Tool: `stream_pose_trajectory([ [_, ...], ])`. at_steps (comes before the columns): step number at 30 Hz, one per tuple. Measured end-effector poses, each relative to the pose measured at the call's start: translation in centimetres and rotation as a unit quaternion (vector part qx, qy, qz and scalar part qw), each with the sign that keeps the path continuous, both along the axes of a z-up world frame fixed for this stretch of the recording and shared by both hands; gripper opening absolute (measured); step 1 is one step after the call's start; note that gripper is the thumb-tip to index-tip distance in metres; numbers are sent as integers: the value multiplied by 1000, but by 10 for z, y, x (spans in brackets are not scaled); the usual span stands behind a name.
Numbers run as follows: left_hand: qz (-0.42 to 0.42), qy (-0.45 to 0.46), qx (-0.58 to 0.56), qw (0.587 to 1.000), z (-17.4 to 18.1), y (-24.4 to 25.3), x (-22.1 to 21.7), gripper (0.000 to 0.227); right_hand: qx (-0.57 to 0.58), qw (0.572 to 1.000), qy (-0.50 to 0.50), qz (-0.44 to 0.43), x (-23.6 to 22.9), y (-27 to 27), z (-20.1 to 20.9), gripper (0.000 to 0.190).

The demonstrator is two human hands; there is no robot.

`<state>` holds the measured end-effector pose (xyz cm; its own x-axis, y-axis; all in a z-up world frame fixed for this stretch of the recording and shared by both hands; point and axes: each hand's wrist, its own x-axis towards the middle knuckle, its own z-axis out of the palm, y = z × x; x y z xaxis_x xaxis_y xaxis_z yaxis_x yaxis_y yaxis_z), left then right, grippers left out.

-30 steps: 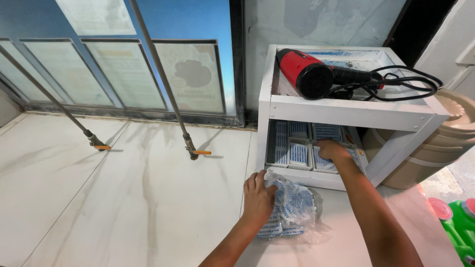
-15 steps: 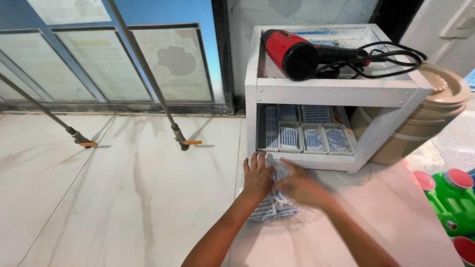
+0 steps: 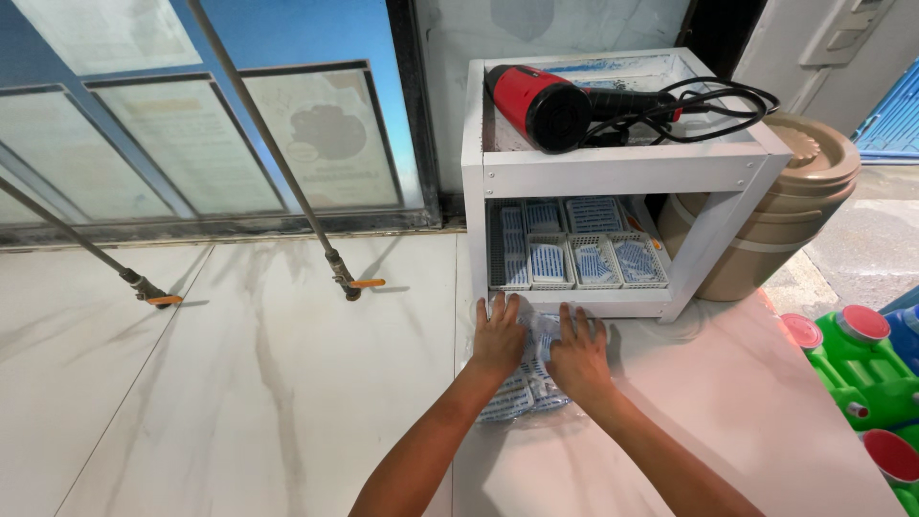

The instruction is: The person removes small blue and white packets from a plastic bag and places them into a white storage cabinet with multiple compartments. The person handles the packets one by one, arranging them neatly in the cabinet.

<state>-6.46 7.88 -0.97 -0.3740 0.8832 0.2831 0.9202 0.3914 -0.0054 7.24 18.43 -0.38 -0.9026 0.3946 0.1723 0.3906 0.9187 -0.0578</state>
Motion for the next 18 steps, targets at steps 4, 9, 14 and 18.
stream_pose_trajectory([
  [4,-53,25,84,995,-3,-9,-3,10,56,998,-12,2,2,-8,8,18],
  [9,-86,52,59,993,12,-16,4,14,90,995,30,-17,6,-7,10,14],
  [14,-80,105,63,989,32,-26,14,9,-70,978,194,7,16,0,3,23],
  [18,-101,7,227,969,41,-39,18,11,-172,951,255,0,26,21,-2,22],
])
